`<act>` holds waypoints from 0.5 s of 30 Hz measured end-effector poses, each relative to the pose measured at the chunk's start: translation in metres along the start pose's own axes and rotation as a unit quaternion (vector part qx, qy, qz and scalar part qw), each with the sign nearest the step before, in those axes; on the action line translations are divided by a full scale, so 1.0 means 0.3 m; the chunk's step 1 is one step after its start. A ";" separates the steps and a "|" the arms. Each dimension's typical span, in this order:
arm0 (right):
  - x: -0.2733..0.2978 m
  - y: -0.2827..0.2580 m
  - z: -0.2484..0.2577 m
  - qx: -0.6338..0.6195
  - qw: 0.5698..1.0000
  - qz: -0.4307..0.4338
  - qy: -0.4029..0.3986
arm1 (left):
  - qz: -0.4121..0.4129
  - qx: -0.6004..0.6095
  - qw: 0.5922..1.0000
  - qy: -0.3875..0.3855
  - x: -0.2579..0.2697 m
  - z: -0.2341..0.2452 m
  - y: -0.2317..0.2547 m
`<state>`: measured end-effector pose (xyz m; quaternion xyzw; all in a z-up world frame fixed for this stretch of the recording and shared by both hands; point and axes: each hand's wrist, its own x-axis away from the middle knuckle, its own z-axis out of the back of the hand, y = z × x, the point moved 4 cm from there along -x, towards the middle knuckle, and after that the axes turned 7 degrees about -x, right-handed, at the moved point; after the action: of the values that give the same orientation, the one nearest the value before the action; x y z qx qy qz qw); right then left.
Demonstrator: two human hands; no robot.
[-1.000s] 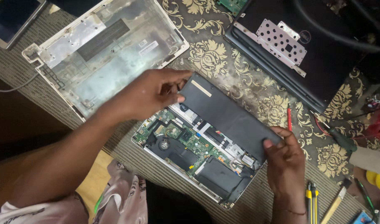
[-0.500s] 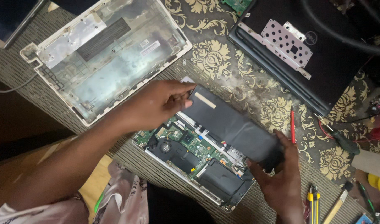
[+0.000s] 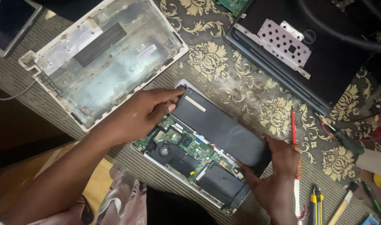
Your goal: The person removes a laptop battery, then installs a new one. They use a red screwdriver to secure the battery in place by tightening screws along its edge.
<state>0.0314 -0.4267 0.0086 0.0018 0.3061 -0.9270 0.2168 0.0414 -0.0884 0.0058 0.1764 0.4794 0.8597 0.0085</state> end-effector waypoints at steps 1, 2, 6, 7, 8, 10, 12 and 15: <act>0.001 0.007 -0.002 0.001 1.000 -0.003 0.001 | -0.001 0.000 1.000 -0.003 0.010 -0.002 0.009; 0.003 0.012 -0.006 0.001 1.000 -0.001 -0.005 | -0.003 -0.017 1.000 0.004 0.016 0.001 0.019; -0.022 -0.011 0.003 -0.007 1.000 0.014 -0.011 | -0.029 -0.104 0.994 0.004 0.046 0.001 0.051; -0.019 -0.006 0.001 -0.007 1.000 0.010 -0.010 | -0.030 -0.104 0.994 0.000 0.048 -0.003 0.049; -0.014 -0.002 0.000 -0.011 1.000 0.005 -0.013 | -0.041 -0.103 0.994 0.011 0.052 -0.005 0.050; 0.002 0.011 -0.004 -0.014 1.000 -0.003 -0.016 | -0.052 -0.100 0.993 0.020 0.056 -0.009 0.052; 0.024 0.033 -0.005 -0.026 0.999 -0.029 -0.012 | -0.049 -0.109 0.993 0.004 0.056 -0.013 0.056; 0.003 0.034 0.003 -0.061 0.998 -0.019 -0.008 | -0.040 -0.106 0.994 0.010 0.054 -0.014 0.057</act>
<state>0.0348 -0.4349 0.0034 -0.0247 0.3607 -0.9103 0.2014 0.0276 -0.0983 0.0228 0.1467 0.3921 0.9064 0.0565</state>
